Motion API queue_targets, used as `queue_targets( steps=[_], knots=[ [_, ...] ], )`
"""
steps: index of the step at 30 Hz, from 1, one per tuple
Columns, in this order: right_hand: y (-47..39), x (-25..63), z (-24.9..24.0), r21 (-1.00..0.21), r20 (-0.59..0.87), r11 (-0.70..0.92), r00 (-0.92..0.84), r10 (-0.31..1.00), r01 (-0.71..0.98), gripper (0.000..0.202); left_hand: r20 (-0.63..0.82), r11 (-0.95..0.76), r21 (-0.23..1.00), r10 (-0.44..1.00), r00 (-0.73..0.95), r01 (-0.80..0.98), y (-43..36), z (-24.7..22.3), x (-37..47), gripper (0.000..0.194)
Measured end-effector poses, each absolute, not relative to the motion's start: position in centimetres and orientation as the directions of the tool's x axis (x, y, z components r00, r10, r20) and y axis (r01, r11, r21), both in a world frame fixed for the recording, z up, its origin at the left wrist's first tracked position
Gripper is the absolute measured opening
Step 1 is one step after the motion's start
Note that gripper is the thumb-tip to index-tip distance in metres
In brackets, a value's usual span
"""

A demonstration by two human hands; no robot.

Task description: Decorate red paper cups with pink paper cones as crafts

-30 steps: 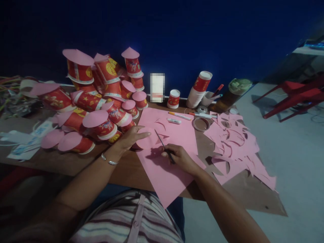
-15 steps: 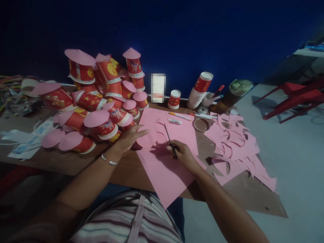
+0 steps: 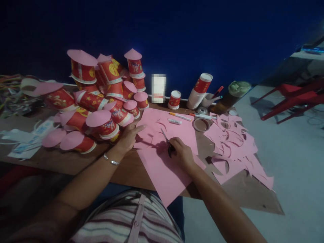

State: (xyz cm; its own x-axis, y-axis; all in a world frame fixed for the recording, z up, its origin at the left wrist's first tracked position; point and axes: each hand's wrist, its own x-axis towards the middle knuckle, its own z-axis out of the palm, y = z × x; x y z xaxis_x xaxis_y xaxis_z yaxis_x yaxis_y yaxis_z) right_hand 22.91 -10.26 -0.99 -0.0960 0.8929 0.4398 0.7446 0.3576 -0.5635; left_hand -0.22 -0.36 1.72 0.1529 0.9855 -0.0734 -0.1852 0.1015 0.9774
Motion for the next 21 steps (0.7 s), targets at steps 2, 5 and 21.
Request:
queue_targets(
  steps=[2,5,21],
  knots=[
    [-10.4,22.5,-1.2,-0.492,0.468,0.415,-0.170,0.867,0.765,0.020,-0.059,0.093,0.973,0.985,0.164,-0.210,-0.4,1.4,0.0,0.042],
    [-10.4,22.1,-1.3,-0.381,0.484,0.511,-0.304,0.820,0.770,0.027,-0.078,0.114,0.963,0.985,0.151,-0.246,-0.4,1.0,0.3,0.043],
    [-7.7,23.0,-0.4,-0.239,0.385,0.546,-0.438,0.812,0.803,0.015,-0.144,0.209,0.913,0.968,0.204,-0.350,-0.7,1.5,0.4,0.048]
  ],
)
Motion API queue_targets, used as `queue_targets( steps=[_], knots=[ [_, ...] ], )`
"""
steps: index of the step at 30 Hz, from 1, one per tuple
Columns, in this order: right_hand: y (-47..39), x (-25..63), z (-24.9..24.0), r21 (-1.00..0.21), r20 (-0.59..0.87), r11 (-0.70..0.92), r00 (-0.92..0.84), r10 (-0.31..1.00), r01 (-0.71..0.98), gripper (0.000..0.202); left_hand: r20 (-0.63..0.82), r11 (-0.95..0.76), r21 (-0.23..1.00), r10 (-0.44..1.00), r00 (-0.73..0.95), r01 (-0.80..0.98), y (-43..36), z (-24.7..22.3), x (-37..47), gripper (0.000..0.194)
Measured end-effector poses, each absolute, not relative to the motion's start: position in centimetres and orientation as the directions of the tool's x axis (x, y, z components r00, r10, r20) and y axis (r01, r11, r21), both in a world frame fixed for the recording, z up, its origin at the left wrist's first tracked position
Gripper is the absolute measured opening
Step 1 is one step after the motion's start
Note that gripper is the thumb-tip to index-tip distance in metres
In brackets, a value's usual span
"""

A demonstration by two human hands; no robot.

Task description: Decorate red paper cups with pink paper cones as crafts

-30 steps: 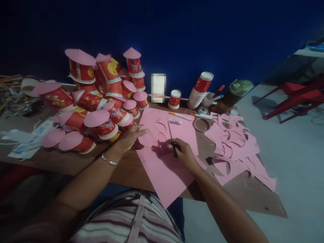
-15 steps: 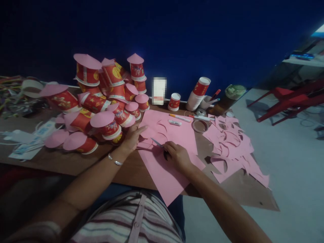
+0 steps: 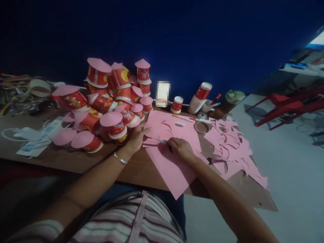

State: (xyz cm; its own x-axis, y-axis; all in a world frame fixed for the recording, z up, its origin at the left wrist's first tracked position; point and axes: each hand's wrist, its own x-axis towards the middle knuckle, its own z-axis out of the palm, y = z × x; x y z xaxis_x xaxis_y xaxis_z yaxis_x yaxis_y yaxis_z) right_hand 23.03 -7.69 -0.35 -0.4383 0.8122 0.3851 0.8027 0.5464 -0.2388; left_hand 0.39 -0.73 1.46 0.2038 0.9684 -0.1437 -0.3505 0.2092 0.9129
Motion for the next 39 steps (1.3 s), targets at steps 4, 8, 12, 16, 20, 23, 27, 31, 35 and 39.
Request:
queue_targets(
  steps=[4,8,12,16,20,23,27,31,35,39],
  knots=[
    [-7.3,24.9,-0.8,-0.339,0.435,0.451,-0.287,0.853,0.826,0.016,-0.119,0.197,0.908,0.967,0.224,-0.368,-0.7,1.4,0.5,0.047],
    [-7.3,25.8,-0.9,-0.538,0.393,0.295,-0.075,0.917,0.789,0.015,-0.153,0.235,0.906,0.957,0.245,-0.352,-0.9,1.8,0.5,0.051],
    [-7.8,24.3,0.7,-0.845,0.227,0.160,0.073,0.971,0.510,0.020,-0.171,0.256,0.911,0.948,0.269,-0.324,-1.2,1.9,0.6,0.051],
    [-7.9,21.5,2.6,-0.997,-0.001,-0.007,0.080,0.997,0.072,0.036,-0.126,0.243,0.897,0.941,0.313,-0.368,-1.5,1.6,0.7,0.047],
    [-7.2,19.6,3.2,-0.999,-0.036,-0.035,0.072,0.997,-0.019,0.041,-0.134,0.260,0.898,0.930,0.343,-0.356,-1.6,1.6,0.8,0.046],
    [-6.5,19.2,3.0,-0.997,-0.062,-0.059,0.078,0.995,-0.042,0.043,-0.155,0.282,0.894,0.923,0.352,-0.347,-1.7,1.6,0.8,0.048],
    [-6.0,19.5,2.8,-0.994,-0.098,-0.095,0.061,0.993,-0.056,0.040,-0.168,0.310,0.887,0.907,0.387,-0.341,-1.7,1.7,0.8,0.046],
    [-5.7,20.2,2.7,-0.985,-0.125,-0.118,0.051,0.991,-0.122,0.030,-0.155,0.292,0.890,0.917,0.368,-0.351,-1.7,1.7,0.7,0.040],
    [-5.2,21.1,2.2,-0.981,-0.123,-0.111,0.067,0.990,-0.157,0.025,-0.149,0.230,0.908,0.958,0.243,-0.349,-1.6,2.0,0.5,0.038],
    [-5.3,21.5,1.8,-0.998,-0.035,-0.030,0.108,0.994,-0.049,0.024,-0.136,0.188,0.932,0.974,0.182,-0.311,-1.6,2.1,0.4,0.045]
  ],
)
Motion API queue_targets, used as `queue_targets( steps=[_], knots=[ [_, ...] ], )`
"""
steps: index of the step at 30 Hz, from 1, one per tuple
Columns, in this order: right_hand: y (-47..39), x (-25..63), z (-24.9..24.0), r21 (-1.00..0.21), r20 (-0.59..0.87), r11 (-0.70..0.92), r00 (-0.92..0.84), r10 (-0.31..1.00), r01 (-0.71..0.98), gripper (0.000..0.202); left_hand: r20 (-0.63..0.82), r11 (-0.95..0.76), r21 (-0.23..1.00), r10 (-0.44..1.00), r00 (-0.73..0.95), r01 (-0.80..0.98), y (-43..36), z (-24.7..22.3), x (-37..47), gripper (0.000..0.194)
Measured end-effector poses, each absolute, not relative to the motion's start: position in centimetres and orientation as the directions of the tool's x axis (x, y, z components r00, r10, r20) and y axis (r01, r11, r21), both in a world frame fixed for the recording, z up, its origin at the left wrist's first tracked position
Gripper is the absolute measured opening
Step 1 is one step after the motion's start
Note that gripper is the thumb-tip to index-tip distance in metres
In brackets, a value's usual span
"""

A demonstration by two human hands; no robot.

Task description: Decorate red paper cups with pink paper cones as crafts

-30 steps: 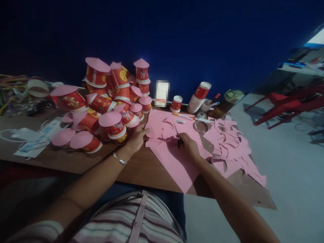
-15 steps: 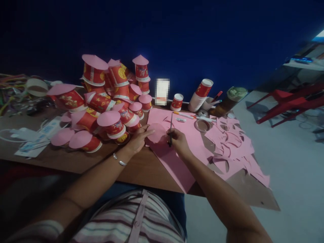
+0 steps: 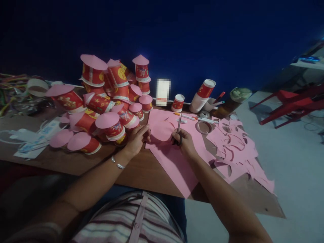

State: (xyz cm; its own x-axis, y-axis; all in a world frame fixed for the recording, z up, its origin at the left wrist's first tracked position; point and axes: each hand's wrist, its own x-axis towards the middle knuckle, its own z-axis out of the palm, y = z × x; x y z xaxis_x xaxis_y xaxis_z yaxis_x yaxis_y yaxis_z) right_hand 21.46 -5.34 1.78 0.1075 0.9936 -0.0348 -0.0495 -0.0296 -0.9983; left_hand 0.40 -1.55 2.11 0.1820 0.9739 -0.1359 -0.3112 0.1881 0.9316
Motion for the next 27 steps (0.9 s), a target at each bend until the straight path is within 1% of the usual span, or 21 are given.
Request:
queue_targets(
  steps=[2,3,4,6,7,9,10,11,12,13,14,16,17,19,21,22,24,25,27],
  knots=[
    [-5.7,21.6,1.7,-0.982,0.126,0.101,0.163,0.978,0.157,0.019,-0.173,0.239,0.928,0.956,0.239,-0.285,-1.6,2.1,0.3,0.053],
    [-5.9,21.7,1.6,-0.937,0.238,0.182,0.166,0.957,0.298,0.015,-0.214,0.297,0.916,0.930,0.298,-0.271,-1.7,2.1,0.3,0.056],
    [-6.1,21.8,1.6,-0.858,0.352,0.262,0.133,0.927,0.442,0.011,-0.261,0.368,0.894,0.891,0.370,-0.255,-1.7,2.1,0.3,0.059],
    [-6.5,22.2,1.3,-0.622,0.525,0.419,-0.045,0.850,0.662,0.005,-0.338,0.500,0.835,0.796,0.502,-0.230,-1.8,2.1,0.3,0.064],
    [-6.7,22.4,1.2,-0.497,0.563,0.491,-0.164,0.810,0.715,0.008,-0.350,0.538,0.809,0.766,0.540,-0.239,-1.8,2.1,0.4,0.064],
    [-6.9,22.7,0.8,-0.301,0.562,0.609,-0.380,0.735,0.733,0.017,-0.331,0.552,0.781,0.764,0.554,-0.294,-1.8,2.0,0.6,0.058],
    [-7.0,22.8,0.6,-0.240,0.545,0.650,-0.454,0.705,0.721,0.019,-0.319,0.539,0.778,0.781,0.537,-0.323,-1.8,2.0,0.7,0.053],
    [-7.1,22.7,0.3,-0.209,0.530,0.676,-0.498,0.686,0.707,0.021,-0.311,0.518,0.785,0.803,0.508,-0.340,-1.8,1.9,0.7,0.049],
    [-7.1,22.6,0.1,-0.209,0.528,0.682,-0.506,0.682,0.701,0.021,-0.306,0.492,0.800,0.827,0.471,-0.344,-1.7,1.9,0.8,0.049],
    [-7.1,22.4,-0.1,-0.237,0.547,0.672,-0.475,0.689,0.702,0.020,-0.300,0.462,0.820,0.850,0.433,-0.338,-1.7,1.8,0.8,0.050],
    [-7.1,22.2,-0.2,-0.294,0.573,0.648,-0.413,0.708,0.703,0.018,-0.289,0.429,0.841,0.872,0.395,-0.331,-1.6,1.8,0.8,0.050],
    [-7.1,21.7,-0.2,-0.475,0.600,0.563,-0.219,0.769,0.676,0.015,-0.245,0.347,0.880,0.916,0.316,-0.324,-1.5,1.7,0.6,0.048],
    [-7.1,21.5,-0.2,-0.580,0.569,0.508,-0.129,0.812,0.637,0.015,-0.219,0.310,0.895,0.932,0.289,-0.322,-1.5,1.7,0.5,0.045],
    [-6.9,21.4,0.1,-0.773,0.431,0.371,-0.004,0.903,0.515,0.018,-0.185,0.260,0.915,0.950,0.251,-0.308,-1.4,1.6,0.4,0.043],
    [-6.8,21.3,0.4,-0.918,0.236,0.206,0.049,0.970,0.338,0.023,-0.182,0.249,0.927,0.953,0.241,-0.282,-1.5,1.6,0.4,0.043],
    [-6.8,21.3,0.5,-0.962,0.140,0.123,0.053,0.989,0.242,0.028,-0.188,0.255,0.927,0.951,0.247,-0.274,-1.5,1.5,0.5,0.044],
    [-6.7,21.2,0.7,-0.996,-0.005,-0.008,0.032,0.999,0.088,0.035,-0.192,0.263,0.925,0.946,0.260,-0.273,-1.7,1.5,0.7,0.045],
    [-6.8,21.0,0.8,-0.998,-0.046,-0.047,0.015,0.999,0.042,0.038,-0.190,0.264,0.925,0.944,0.270,-0.273,-1.8,1.5,0.8,0.046],
    [-6.9,20.7,1.1,-0.997,-0.076,-0.076,-0.010,0.997,0.012,0.041,-0.190,0.270,0.927,0.937,0.293,-0.262,-2.0,1.5,1.1,0.045]
  ],
)
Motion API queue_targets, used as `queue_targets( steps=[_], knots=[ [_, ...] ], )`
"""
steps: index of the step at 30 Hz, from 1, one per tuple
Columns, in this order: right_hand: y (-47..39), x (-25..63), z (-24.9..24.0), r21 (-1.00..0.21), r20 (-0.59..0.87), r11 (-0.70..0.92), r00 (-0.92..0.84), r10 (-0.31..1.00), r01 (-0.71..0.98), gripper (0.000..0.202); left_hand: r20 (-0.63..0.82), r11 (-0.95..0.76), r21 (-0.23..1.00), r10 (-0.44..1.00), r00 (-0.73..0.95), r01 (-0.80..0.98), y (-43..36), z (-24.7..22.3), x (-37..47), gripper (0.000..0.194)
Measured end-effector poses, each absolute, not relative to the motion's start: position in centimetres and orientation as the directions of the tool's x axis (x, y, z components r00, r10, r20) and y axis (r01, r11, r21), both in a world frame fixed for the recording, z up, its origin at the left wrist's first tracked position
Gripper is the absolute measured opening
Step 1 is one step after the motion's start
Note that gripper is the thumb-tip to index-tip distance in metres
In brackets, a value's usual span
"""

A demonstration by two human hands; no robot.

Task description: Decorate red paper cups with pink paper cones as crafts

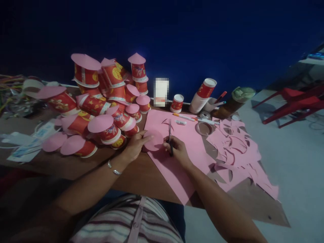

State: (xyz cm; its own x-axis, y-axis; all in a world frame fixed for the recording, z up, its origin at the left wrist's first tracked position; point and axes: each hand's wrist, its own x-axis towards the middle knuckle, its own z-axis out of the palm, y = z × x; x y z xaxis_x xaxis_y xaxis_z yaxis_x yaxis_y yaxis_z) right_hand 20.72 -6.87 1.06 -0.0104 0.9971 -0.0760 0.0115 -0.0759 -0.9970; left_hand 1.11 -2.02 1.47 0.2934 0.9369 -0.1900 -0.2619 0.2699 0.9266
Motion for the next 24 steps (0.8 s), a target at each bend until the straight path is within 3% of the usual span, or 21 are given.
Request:
queue_targets(
  steps=[9,18,24],
  knots=[
    [-7.3,20.2,1.1,-0.995,-0.102,-0.102,0.006,0.995,-0.002,0.046,-0.245,0.331,0.912,0.913,0.325,-0.243,-2.8,1.4,1.5,0.046],
    [-7.5,20.1,1.2,-0.999,-0.012,-0.004,-0.150,0.989,0.050,0.033,-0.095,0.164,0.922,0.974,0.205,-0.352,-2.2,2.5,0.4,0.043],
    [-7.6,20.1,1.6,-0.994,0.006,0.030,-0.225,0.974,0.103,0.036,-0.078,0.146,0.931,0.975,0.209,-0.335,-2.3,3.0,0.4,0.040]
  ],
)
